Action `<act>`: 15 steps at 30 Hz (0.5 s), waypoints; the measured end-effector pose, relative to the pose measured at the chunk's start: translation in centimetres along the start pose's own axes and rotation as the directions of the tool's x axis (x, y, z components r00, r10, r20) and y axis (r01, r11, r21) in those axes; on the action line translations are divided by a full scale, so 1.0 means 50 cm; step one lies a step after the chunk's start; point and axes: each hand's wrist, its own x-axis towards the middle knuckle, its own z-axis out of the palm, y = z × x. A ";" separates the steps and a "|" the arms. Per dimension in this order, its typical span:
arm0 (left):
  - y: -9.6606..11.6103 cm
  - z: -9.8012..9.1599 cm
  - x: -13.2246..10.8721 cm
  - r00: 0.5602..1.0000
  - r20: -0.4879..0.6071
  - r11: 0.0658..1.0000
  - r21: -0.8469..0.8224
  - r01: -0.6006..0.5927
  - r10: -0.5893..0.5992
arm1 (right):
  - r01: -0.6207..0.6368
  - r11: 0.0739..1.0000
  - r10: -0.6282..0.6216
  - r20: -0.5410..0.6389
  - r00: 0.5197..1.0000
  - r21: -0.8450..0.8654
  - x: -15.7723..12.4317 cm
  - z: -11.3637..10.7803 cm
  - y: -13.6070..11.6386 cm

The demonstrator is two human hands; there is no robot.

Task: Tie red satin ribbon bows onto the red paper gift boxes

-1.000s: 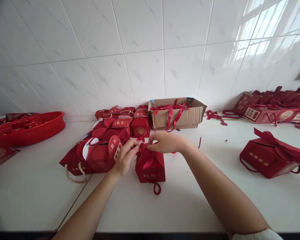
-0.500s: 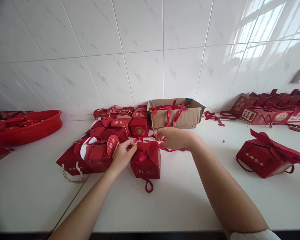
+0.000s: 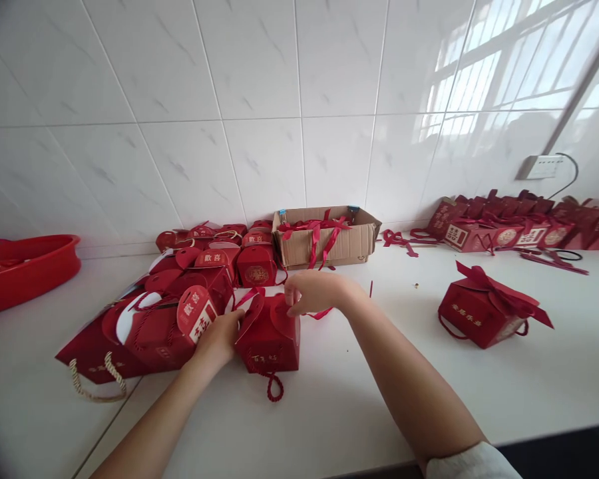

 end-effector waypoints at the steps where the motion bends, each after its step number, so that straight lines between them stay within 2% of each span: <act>1: 0.001 -0.002 0.000 0.999 -0.046 1.000 -0.021 -0.005 0.004 | 0.006 1.000 -0.006 0.004 1.000 -0.001 0.000 -0.001 0.000; 4: 0.009 -0.007 0.001 0.963 -0.270 0.979 -0.187 -0.080 0.027 | 0.016 1.000 -0.016 0.003 1.000 0.003 -0.003 -0.005 -0.002; 6: 0.016 -0.010 -0.001 0.931 -0.362 0.884 -0.415 -0.214 0.055 | 0.019 1.000 -0.019 0.003 1.000 0.017 -0.004 -0.007 -0.003; 8: 0.023 -0.012 -0.006 0.933 -0.341 0.724 -0.613 -0.315 0.118 | 0.040 0.999 -0.041 0.007 0.999 0.031 -0.006 -0.008 -0.004; 9: 0.026 -0.012 -0.010 0.939 -0.306 0.666 -0.669 -0.330 0.158 | 0.056 0.998 -0.056 0.007 0.998 0.035 -0.006 -0.008 -0.004; 12: 0.033 -0.010 -0.017 0.954 -0.191 0.656 -0.693 -0.299 0.233 | 0.081 0.995 -0.082 0.019 0.996 0.052 -0.006 -0.010 0.001; 15: 0.035 -0.007 -0.017 0.970 -0.113 0.673 -0.703 -0.230 0.213 | 0.052 0.995 -0.057 0.055 0.997 0.087 -0.006 -0.011 0.010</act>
